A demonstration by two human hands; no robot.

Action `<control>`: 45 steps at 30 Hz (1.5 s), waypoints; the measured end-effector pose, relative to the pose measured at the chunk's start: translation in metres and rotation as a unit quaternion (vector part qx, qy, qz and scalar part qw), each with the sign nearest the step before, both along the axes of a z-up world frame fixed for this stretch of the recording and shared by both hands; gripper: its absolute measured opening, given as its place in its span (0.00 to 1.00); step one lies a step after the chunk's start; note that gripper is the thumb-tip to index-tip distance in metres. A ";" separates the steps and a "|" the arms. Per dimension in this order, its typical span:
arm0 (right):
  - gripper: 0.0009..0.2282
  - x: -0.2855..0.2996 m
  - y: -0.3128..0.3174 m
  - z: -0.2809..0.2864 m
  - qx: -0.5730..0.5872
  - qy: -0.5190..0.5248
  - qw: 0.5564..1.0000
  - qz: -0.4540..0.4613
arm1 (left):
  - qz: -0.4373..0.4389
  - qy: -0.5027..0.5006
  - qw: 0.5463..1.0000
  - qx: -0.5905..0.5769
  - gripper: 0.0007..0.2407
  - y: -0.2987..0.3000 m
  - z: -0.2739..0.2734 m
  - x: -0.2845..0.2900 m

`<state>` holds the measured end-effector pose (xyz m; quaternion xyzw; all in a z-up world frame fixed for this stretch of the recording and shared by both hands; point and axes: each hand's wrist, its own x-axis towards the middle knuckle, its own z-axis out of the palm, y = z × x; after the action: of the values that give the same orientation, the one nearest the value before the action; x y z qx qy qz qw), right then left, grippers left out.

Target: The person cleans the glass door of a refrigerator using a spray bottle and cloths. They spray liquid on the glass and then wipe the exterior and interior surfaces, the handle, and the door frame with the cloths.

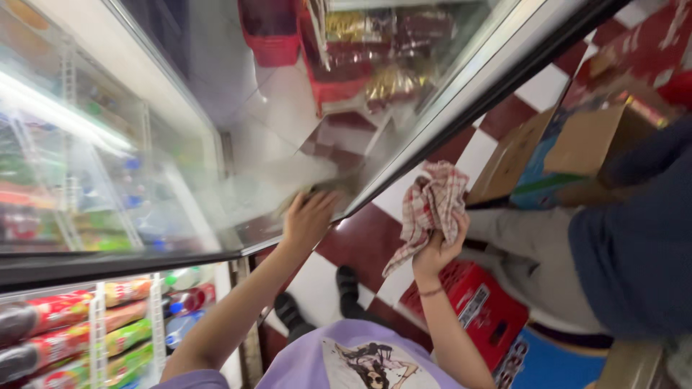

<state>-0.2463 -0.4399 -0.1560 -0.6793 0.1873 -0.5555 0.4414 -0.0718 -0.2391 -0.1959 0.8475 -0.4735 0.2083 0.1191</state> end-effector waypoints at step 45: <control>0.09 -0.018 0.078 0.009 -0.028 0.064 0.967 0.247 | 0.278 -0.025 0.952 -0.124 0.28 0.091 -0.042 0.005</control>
<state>-0.2642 -0.3617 -0.1468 -0.7511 0.0262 -0.3897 0.5322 -0.0668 -0.1483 -0.2374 0.9186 -0.1927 0.3114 0.1485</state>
